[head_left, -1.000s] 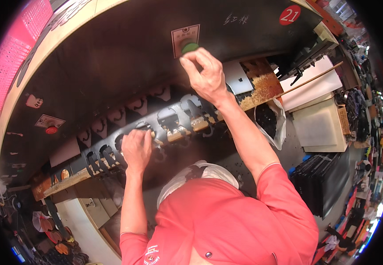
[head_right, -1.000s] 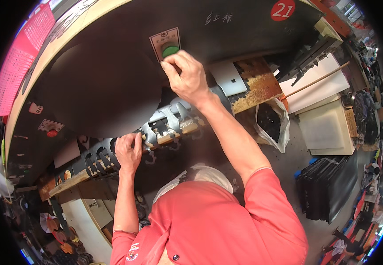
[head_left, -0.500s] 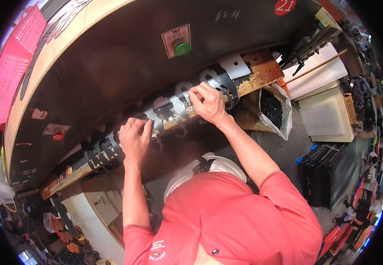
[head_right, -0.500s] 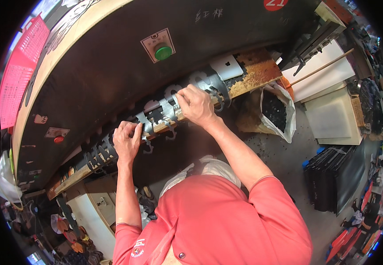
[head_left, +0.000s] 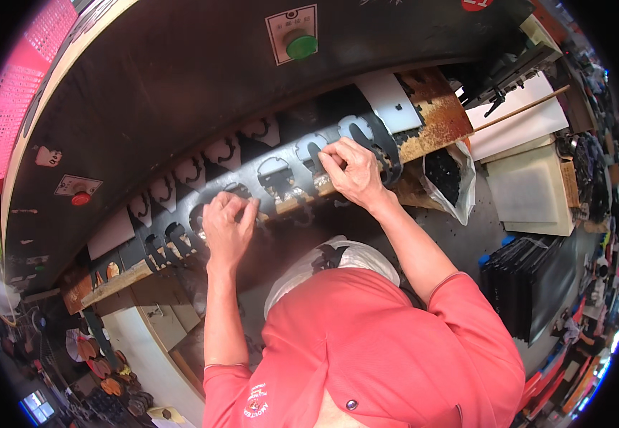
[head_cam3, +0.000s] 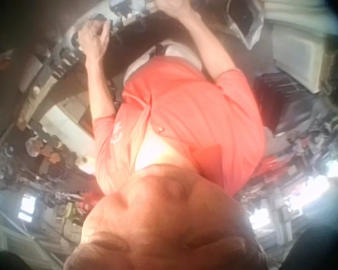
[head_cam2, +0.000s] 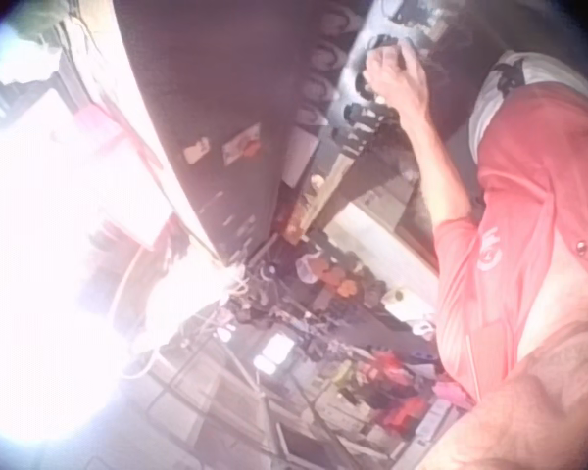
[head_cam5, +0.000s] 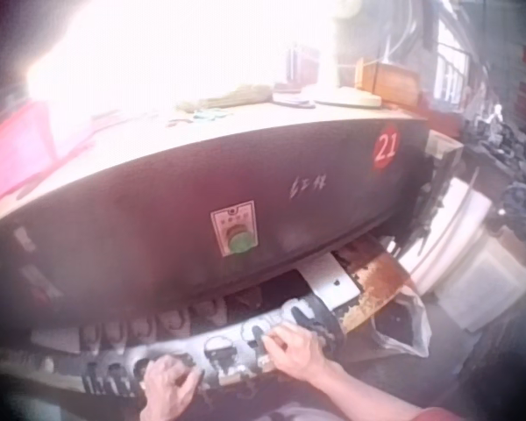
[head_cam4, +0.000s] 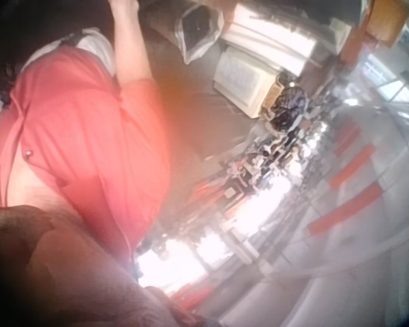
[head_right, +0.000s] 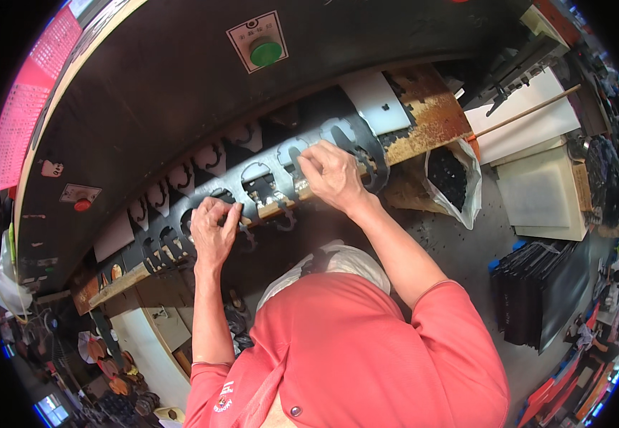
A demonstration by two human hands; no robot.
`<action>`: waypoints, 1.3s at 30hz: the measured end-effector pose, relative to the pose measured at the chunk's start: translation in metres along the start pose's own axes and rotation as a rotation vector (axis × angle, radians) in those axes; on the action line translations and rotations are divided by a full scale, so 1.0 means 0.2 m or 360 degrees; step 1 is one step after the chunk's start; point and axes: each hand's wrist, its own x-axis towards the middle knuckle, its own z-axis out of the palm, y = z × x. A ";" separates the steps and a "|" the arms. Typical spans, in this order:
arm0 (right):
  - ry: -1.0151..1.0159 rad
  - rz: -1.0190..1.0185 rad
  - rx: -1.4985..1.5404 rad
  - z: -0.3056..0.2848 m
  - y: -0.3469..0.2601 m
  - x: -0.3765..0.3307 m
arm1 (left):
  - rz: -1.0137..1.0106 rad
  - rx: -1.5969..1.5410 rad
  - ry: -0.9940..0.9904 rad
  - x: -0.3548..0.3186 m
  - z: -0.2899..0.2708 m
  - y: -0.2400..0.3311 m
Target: The person repeatedly rubs a gray handheld tool against a black sheet with white cutouts on a workbench. The person also picks up and sets down small black cutout pieces during the process.
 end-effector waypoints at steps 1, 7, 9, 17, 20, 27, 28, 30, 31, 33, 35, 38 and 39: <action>-0.0054 0.0064 -0.0004 -0.01 -0.01 0.02 | -0.0016 -0.0021 -0.0036 0.01 -0.01 0.00; -0.0035 0.0093 -0.0154 0.00 0.01 0.29 | -0.0137 -0.0007 -0.0319 0.04 -0.06 0.00; -0.0031 -0.0017 -0.0300 0.08 0.06 0.42 | -0.0172 -0.0018 -0.0416 0.06 -0.07 0.00; -0.0372 0.0158 -0.0328 0.27 0.16 0.56 | -0.0454 -0.0215 -0.0883 0.25 -0.17 -0.01; -0.0335 0.0402 0.0060 0.20 0.20 0.58 | -0.0456 -0.0283 -0.0985 0.39 -0.22 -0.02; -0.0146 0.1118 0.1514 0.08 0.27 0.61 | -0.0497 -0.1055 -0.0795 0.77 0.11 0.09; -0.0129 0.1142 0.1539 0.07 0.27 0.61 | -0.0618 -0.1184 -0.0797 0.82 0.19 0.12; -0.0087 0.1174 0.1648 0.06 0.27 0.60 | -0.0785 -0.1366 -0.0835 0.88 0.34 0.19; -0.0066 0.1220 0.1634 0.06 0.27 0.60 | -0.0826 -0.1426 -0.0878 0.91 0.40 0.21; -0.0043 0.1249 0.1668 0.06 0.27 0.60 | -0.0812 -0.1433 -0.0907 0.94 0.46 0.22; 0.0018 0.1268 0.1735 0.07 0.28 0.60 | -0.0708 -0.1328 -0.0887 0.94 0.49 0.22; 0.0050 0.1235 0.1750 0.08 0.29 0.60 | -0.0493 -0.1287 -0.0767 0.91 0.48 0.20; 0.0048 0.1219 0.1738 0.08 0.29 0.59 | -0.0422 -0.1303 -0.0723 0.90 0.48 0.20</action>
